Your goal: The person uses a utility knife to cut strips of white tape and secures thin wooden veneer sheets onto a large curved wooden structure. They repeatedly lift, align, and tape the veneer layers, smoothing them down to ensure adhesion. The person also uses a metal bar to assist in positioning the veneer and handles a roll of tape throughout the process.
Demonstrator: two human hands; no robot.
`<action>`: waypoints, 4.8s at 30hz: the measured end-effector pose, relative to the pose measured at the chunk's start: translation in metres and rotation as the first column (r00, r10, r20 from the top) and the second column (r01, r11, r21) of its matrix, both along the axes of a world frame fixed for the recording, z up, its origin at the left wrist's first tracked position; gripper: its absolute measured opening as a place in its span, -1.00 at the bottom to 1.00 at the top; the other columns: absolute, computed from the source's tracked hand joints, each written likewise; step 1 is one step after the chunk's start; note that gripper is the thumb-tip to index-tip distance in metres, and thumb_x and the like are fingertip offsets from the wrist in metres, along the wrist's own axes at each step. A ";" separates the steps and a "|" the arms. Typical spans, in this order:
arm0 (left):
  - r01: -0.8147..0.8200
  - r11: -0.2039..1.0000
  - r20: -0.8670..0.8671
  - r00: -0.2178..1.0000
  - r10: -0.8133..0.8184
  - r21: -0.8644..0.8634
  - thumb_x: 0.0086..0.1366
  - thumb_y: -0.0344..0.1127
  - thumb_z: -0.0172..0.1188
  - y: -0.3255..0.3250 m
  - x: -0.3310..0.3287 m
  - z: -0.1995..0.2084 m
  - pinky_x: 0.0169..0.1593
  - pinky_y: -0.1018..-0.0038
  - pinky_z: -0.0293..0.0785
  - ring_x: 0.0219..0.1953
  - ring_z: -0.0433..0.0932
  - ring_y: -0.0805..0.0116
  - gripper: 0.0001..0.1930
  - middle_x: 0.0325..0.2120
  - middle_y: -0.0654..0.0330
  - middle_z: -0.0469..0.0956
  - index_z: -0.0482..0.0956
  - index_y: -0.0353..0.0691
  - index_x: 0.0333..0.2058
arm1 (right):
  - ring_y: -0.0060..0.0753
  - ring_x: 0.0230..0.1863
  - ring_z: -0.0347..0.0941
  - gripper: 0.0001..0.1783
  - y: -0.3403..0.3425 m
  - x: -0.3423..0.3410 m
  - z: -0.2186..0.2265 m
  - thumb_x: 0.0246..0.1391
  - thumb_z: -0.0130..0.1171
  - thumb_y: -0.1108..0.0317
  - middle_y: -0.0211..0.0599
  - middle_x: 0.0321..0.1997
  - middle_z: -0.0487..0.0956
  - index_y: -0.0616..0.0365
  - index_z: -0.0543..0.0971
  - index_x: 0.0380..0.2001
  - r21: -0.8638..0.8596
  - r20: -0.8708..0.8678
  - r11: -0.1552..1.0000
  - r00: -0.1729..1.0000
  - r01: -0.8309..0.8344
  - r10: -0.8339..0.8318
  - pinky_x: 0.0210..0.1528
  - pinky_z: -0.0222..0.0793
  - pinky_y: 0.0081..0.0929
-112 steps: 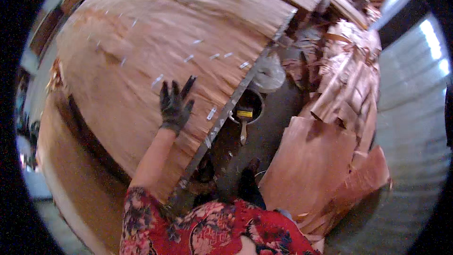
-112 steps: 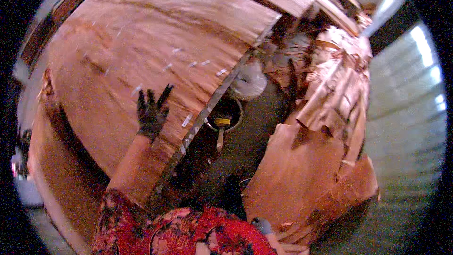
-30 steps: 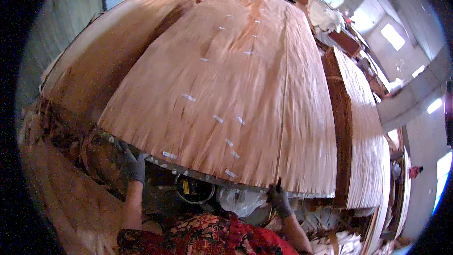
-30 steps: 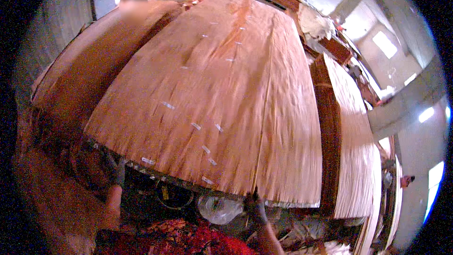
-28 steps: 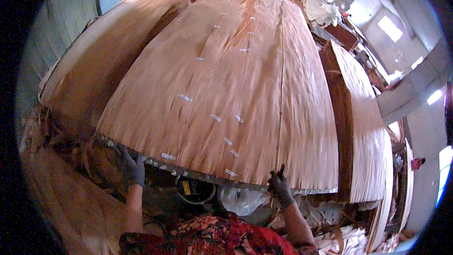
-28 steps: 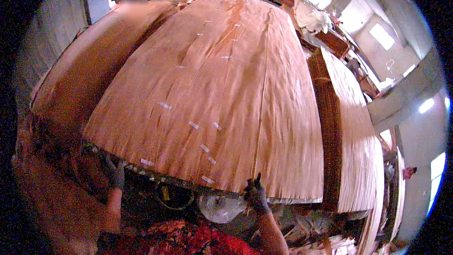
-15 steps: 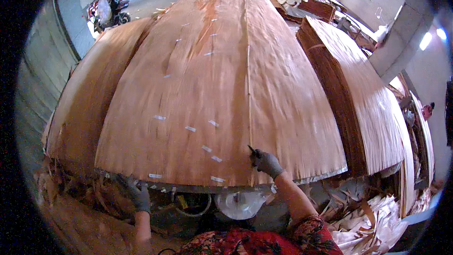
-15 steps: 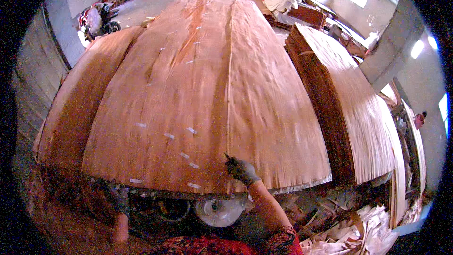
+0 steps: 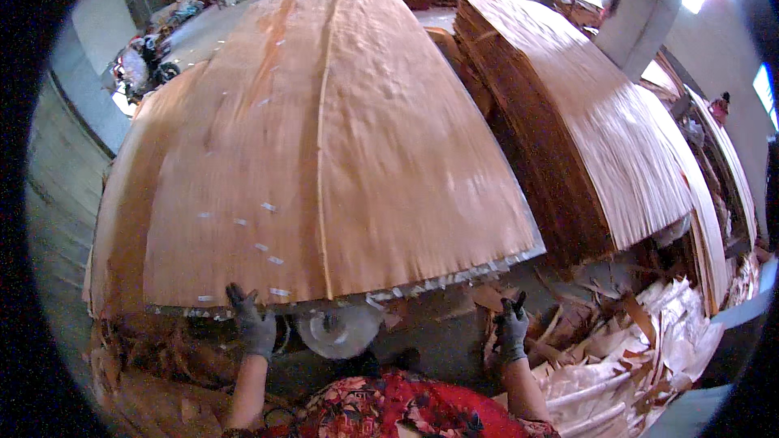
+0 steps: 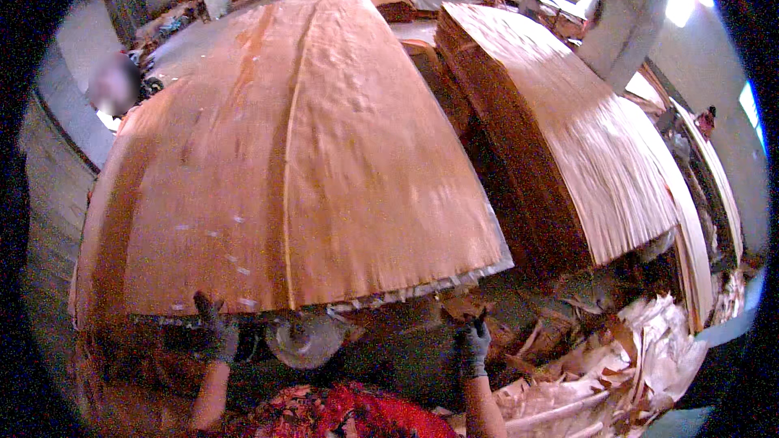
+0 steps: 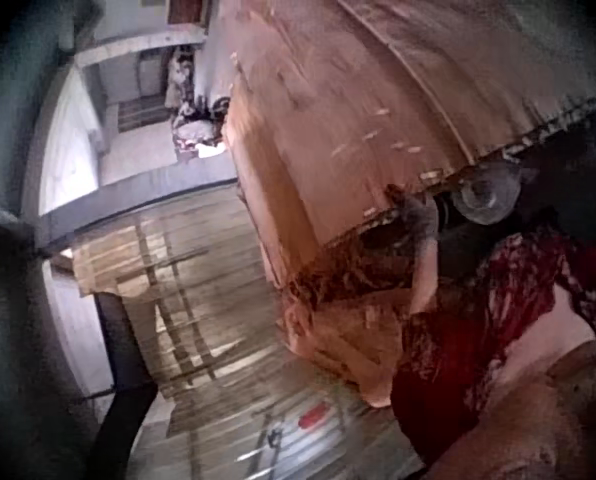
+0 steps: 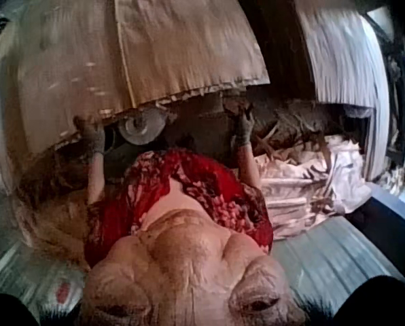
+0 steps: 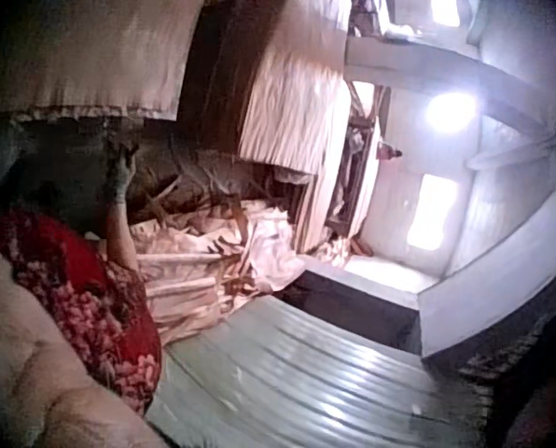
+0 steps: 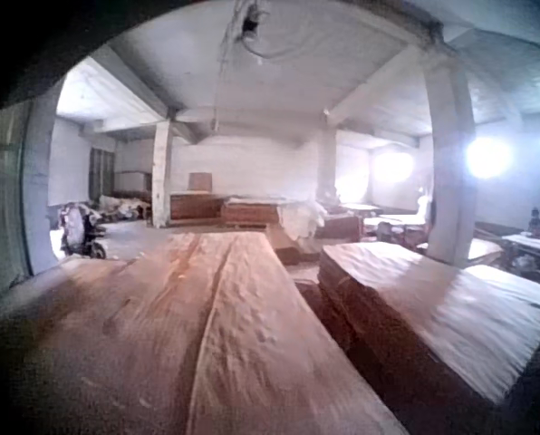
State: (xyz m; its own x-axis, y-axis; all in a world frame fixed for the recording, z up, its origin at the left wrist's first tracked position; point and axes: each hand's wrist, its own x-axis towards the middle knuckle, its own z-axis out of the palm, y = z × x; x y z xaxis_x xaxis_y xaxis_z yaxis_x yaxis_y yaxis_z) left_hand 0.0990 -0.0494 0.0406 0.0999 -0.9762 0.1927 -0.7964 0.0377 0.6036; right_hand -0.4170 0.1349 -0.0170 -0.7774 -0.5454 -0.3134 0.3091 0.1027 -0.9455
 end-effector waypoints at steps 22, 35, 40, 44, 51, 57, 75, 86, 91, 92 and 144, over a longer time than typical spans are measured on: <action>0.440 0.897 0.605 0.707 -0.365 0.026 0.15 0.00 0.05 -0.073 -0.535 -0.042 0.29 0.05 -0.26 0.31 -0.31 -0.13 -0.17 0.27 -0.12 -0.18 -0.13 -0.30 0.25 | -0.50 -0.76 0.32 -0.82 0.283 -0.220 -0.110 0.01 0.07 0.32 -0.27 -0.67 0.51 0.16 0.54 -0.35 0.523 0.175 0.850 0.968 0.064 -0.180 -0.71 0.21 -0.53; 0.372 0.908 0.654 0.640 -0.402 0.194 0.09 -0.07 0.00 -0.066 -0.539 -0.023 0.30 0.08 -0.26 0.29 -0.14 -0.11 -0.23 0.25 -0.14 -0.09 -0.01 -0.29 0.23 | -0.62 -0.64 0.31 -0.86 0.120 -0.579 -0.106 0.00 0.11 0.37 -0.41 -0.56 0.50 0.21 0.53 -0.37 0.425 -0.172 0.876 0.929 -0.230 0.327 -0.60 0.23 -0.64; 0.334 0.903 0.605 0.670 -0.430 0.271 0.05 -0.06 0.03 -0.067 -0.529 -0.035 0.28 -0.01 -0.26 0.29 -0.16 -0.12 -0.21 0.25 -0.17 -0.11 0.03 -0.33 0.21 | -0.58 -0.63 0.35 -0.92 0.051 -0.633 -0.150 -0.04 0.11 0.46 -0.45 -0.56 0.49 0.20 0.51 -0.42 0.395 -0.408 0.797 0.690 -0.456 0.597 -0.58 0.29 -0.56; 0.382 0.896 0.624 0.649 -0.434 0.226 -0.01 -0.04 0.07 -0.090 -0.553 -0.027 0.26 -0.05 -0.23 0.30 -0.17 -0.13 -0.19 0.25 -0.17 -0.11 0.07 -0.31 0.20 | -0.60 -0.62 0.33 -0.96 0.002 -0.685 -0.172 0.01 0.06 0.45 -0.50 -0.59 0.44 0.18 0.48 -0.45 0.507 -0.046 0.653 0.738 -0.563 0.673 -0.57 0.28 -0.58; 0.249 0.882 0.600 0.657 -0.457 0.400 -0.08 -0.10 0.12 -0.066 -0.536 -0.034 0.25 -0.09 -0.19 0.27 -0.14 -0.22 -0.20 0.24 -0.19 -0.11 0.14 -0.32 0.15 | -0.61 -0.57 0.30 -0.89 -0.190 -0.707 -0.074 0.01 0.11 0.36 -0.54 -0.57 0.42 0.16 0.52 -0.43 0.462 0.112 0.591 0.704 -0.661 0.701 -0.51 0.24 -0.56; 0.029 0.885 0.681 0.626 -0.379 0.466 -0.16 -0.10 0.24 -0.066 -0.545 -0.034 0.24 0.00 -0.02 0.22 -0.02 -0.25 -0.08 0.21 -0.22 -0.07 0.05 -0.35 0.18 | -0.60 -0.54 0.30 -0.80 -0.331 -0.749 -0.072 -0.01 0.14 0.30 -0.48 -0.57 0.45 0.25 0.53 -0.41 0.653 0.025 0.388 0.531 -0.650 0.847 -0.50 0.24 -0.52; -0.463 0.885 0.706 0.643 0.296 0.050 0.16 -0.13 0.04 -0.446 -0.702 -0.032 0.29 0.16 -0.10 0.29 -0.09 -0.11 -0.25 0.24 -0.17 -0.06 -0.05 -0.32 0.24 | -0.55 -0.53 0.33 -0.71 -0.836 -0.850 -0.146 -0.06 0.20 0.22 -0.39 -0.55 0.50 0.27 0.55 -0.40 0.682 -0.309 0.431 0.301 -0.591 0.902 -0.46 0.24 -0.49; -0.307 0.946 0.464 0.826 0.318 -0.103 0.08 -0.10 0.14 -1.019 -0.801 0.008 0.29 0.14 -0.15 0.27 -0.10 -0.14 -0.14 0.22 -0.23 -0.07 -0.10 -0.33 0.24 | -0.26 -0.44 0.46 -0.61 -0.996 -0.915 -0.129 -0.06 0.15 0.04 -0.19 -0.48 0.56 0.20 0.55 -0.41 0.823 -0.200 0.375 0.400 -0.427 0.894 -0.37 0.35 -0.34; -0.469 0.883 0.502 0.770 0.394 0.025 0.07 -0.13 0.10 -1.109 -0.790 -0.047 0.31 0.13 -0.28 0.30 -0.15 -0.10 -0.18 0.22 -0.22 -0.04 -0.05 -0.40 0.22 | -0.05 -0.43 0.47 -0.53 -1.101 -0.916 -0.137 -0.14 0.17 -0.06 -0.07 -0.49 0.54 0.20 0.55 -0.44 0.921 -0.016 0.243 0.593 -0.305 0.805 -0.37 0.35 -0.20; -0.477 0.874 0.498 0.782 0.376 0.089 0.07 -0.15 0.09 -1.113 -0.799 -0.045 0.31 0.10 -0.28 0.30 -0.14 -0.11 -0.19 0.22 -0.21 -0.04 -0.04 -0.41 0.22 | -0.06 -0.45 0.47 -0.53 -1.122 -0.924 -0.140 -0.13 0.16 -0.06 -0.07 -0.51 0.53 0.20 0.55 -0.44 0.932 -0.025 0.219 0.552 -0.290 0.833 -0.39 0.34 -0.20; -0.655 0.714 0.599 0.683 0.417 0.249 0.04 -0.15 0.07 -2.132 -0.942 -0.019 0.26 -0.04 -0.22 0.27 -0.12 -0.21 -0.26 0.22 -0.25 -0.07 0.09 -0.33 0.18 | -0.59 -0.41 0.39 -0.69 -2.691 -0.812 0.042 0.13 -0.01 0.38 -0.39 -0.36 0.50 0.25 0.41 -0.06 0.375 -0.180 -0.099 -0.178 -0.921 0.967 -0.36 0.35 -0.62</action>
State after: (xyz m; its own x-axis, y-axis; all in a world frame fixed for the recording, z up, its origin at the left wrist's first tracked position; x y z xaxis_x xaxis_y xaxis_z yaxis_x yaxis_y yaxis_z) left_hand -0.8431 -2.1812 0.0212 0.6448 -0.7634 -0.0370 -0.7641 -0.6450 -0.0087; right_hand -1.2287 -2.5558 0.0248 0.5327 -0.7708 -0.3495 -0.4761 0.0684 -0.8767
